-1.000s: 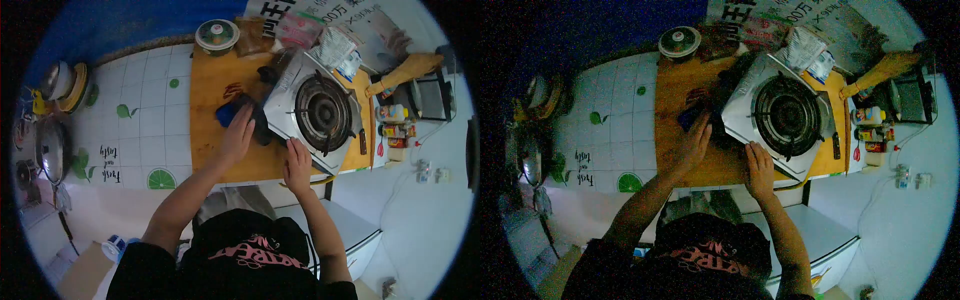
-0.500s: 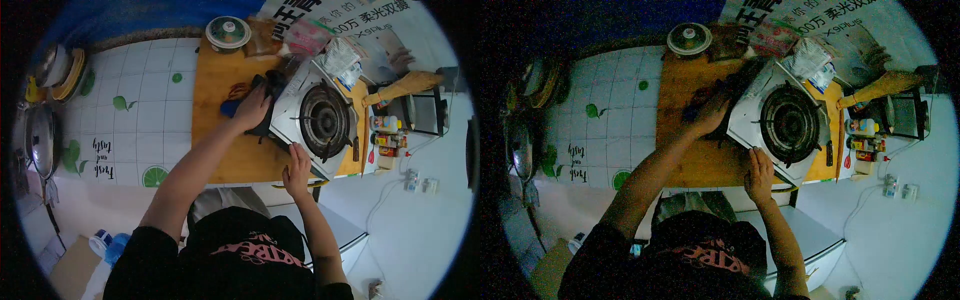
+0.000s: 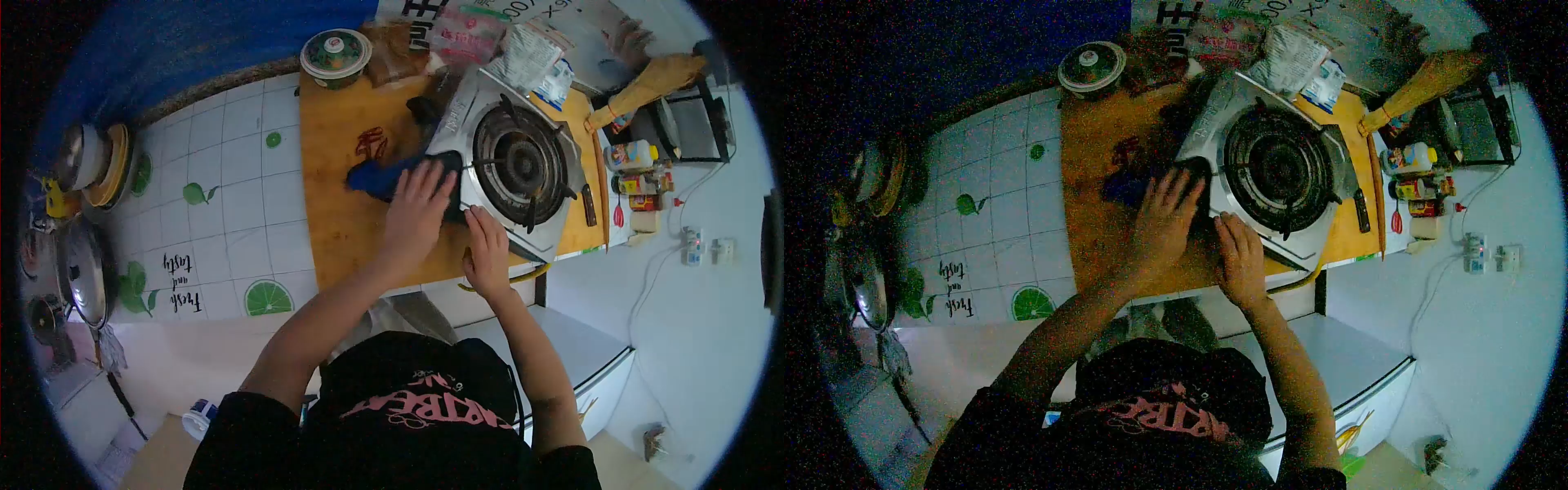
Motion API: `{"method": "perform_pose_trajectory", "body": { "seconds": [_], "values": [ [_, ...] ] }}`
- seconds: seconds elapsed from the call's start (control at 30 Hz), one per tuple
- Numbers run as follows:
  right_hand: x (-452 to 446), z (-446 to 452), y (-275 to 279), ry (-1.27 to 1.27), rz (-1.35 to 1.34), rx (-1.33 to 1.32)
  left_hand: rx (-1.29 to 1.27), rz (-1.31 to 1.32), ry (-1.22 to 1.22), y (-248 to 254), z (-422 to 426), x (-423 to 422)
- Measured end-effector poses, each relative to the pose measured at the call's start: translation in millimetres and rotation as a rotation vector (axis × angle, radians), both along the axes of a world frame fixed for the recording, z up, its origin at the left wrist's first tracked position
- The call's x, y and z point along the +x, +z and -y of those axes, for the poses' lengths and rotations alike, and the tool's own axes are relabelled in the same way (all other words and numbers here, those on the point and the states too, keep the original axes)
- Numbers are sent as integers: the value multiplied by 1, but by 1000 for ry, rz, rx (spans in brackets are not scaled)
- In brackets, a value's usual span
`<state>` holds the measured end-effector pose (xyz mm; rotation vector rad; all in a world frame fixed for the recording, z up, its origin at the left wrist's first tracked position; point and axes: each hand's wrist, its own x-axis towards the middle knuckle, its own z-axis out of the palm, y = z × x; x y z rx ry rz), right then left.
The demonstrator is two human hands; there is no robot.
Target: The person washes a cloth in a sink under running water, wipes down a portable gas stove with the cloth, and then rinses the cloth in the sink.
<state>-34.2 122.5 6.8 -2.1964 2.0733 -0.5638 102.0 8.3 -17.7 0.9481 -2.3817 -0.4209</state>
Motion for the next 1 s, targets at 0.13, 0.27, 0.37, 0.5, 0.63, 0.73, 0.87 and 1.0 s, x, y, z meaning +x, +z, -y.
{"method": "perform_pose_trajectory", "body": {
  "seconds": [0.13, 0.27, 0.37, 0.5, 0.63, 0.73, 0.87, 1.0],
  "values": [
    [-3, -1, 4, -4, 35, -7, -128, -46, -125, -25, -19, -2],
    [-6, -4, 6, 7, 40, 10, -108, 1, -149, -17, 2, 8],
    [-6, -5, 4, -4, 44, -17, -208, 46, -108, -5, 15, 0],
    [-2, -6, 8, -19, 84, -13, -189, 38, -137, -4, 26, -30],
    [-6, -7, 7, -20, 57, 18, -133, 127, -210, 0, 19, -14],
    [-8, -6, 3, -6, 75, -15, -228, 188, -183, -10, 16, 8],
    [-9, -7, -3, -14, 65, -29, -248, 169, -71, -22, 19, 41],
    [-8, -5, -1, -17, 99, -54, 235, 32, 216, -19, 22, 71]
  ]
}}
